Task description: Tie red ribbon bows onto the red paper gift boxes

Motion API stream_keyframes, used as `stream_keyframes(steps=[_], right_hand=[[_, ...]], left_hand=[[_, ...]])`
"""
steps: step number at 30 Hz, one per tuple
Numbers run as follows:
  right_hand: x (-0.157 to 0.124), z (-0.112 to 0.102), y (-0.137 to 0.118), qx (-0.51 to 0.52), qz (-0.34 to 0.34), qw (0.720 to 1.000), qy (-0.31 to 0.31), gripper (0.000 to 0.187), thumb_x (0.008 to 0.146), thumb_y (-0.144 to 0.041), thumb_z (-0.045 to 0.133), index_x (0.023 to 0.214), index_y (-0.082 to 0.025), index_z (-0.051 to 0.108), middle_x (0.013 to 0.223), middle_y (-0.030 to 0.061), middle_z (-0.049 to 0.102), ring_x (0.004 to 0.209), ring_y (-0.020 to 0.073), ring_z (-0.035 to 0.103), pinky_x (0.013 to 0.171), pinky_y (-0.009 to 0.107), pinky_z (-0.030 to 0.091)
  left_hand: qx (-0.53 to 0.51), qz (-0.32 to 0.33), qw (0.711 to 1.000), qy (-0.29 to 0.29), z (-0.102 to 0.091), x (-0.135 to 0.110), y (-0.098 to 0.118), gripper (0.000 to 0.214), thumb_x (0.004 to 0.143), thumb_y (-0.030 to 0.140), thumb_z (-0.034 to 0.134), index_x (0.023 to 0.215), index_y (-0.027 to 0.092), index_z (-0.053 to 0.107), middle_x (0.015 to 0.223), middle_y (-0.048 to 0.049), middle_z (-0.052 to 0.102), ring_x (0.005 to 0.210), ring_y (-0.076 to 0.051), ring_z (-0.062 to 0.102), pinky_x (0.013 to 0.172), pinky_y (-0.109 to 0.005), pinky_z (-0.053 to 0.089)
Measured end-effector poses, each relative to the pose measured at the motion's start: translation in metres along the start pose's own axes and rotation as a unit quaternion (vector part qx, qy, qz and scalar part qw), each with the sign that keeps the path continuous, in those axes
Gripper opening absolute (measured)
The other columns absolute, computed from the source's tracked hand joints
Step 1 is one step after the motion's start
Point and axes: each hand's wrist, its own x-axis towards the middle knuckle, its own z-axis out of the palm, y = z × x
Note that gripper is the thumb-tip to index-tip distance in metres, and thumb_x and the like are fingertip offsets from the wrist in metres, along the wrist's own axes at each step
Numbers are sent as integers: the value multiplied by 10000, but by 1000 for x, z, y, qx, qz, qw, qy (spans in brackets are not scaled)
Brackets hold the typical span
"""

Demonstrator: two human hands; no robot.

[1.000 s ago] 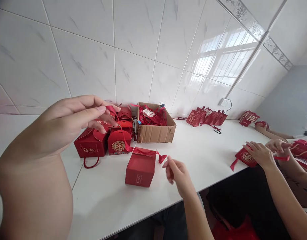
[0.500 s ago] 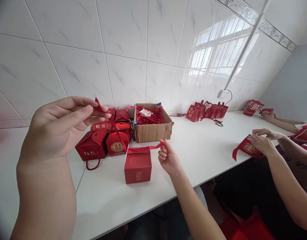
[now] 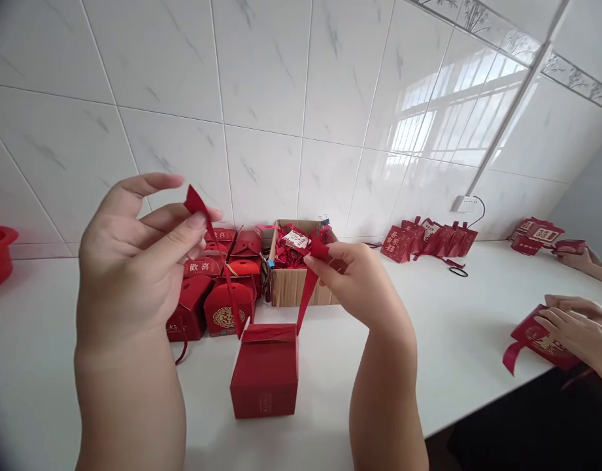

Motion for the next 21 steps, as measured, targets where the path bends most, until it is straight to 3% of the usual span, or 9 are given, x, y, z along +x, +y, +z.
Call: stream_keyframes(steps=[3,7,13,17,21], right_hand=[[4,10,-2,58,-25,998,9,281,792,-447,661,716,-182,715,556,6,566,525,127,515,441,245,357],[12,25,-5,134,-43,990,11,254,805,-431,656,836,-196,747,661,30,647,655,174,604,527,273,455],[19,31,-1,199,-32,978,46,245,819,-432,645,873,-219,754,735,36,685,714,182,638,606,295,500],[22,30,7,263,-26,964,20,233,804,-442,664,836,-232,758,734,24,695,747,177,652,663,298,518],[24,29,11,288,-15,957,6,225,800,-444,670,822,-240,763,787,27,720,814,181,660,734,310,525]], left_hand=[[-8,-6,1000,17,12,-2,-5,248,767,144,701,988,222,619,765,4,702,796,-155,681,711,-266,560],[-38,34,997,60,24,-4,-10,135,773,100,672,854,195,621,773,-7,701,792,-147,678,713,-262,553],[-45,20,998,44,30,-6,-18,230,781,147,701,737,205,482,748,19,675,828,-172,696,738,-278,559],[-42,10,999,18,31,-6,-20,87,801,169,686,844,203,619,823,-3,704,864,-177,696,810,-309,570],[-38,18,999,4,28,-6,-22,102,820,160,657,867,238,704,878,0,726,916,-181,690,882,-340,566]])
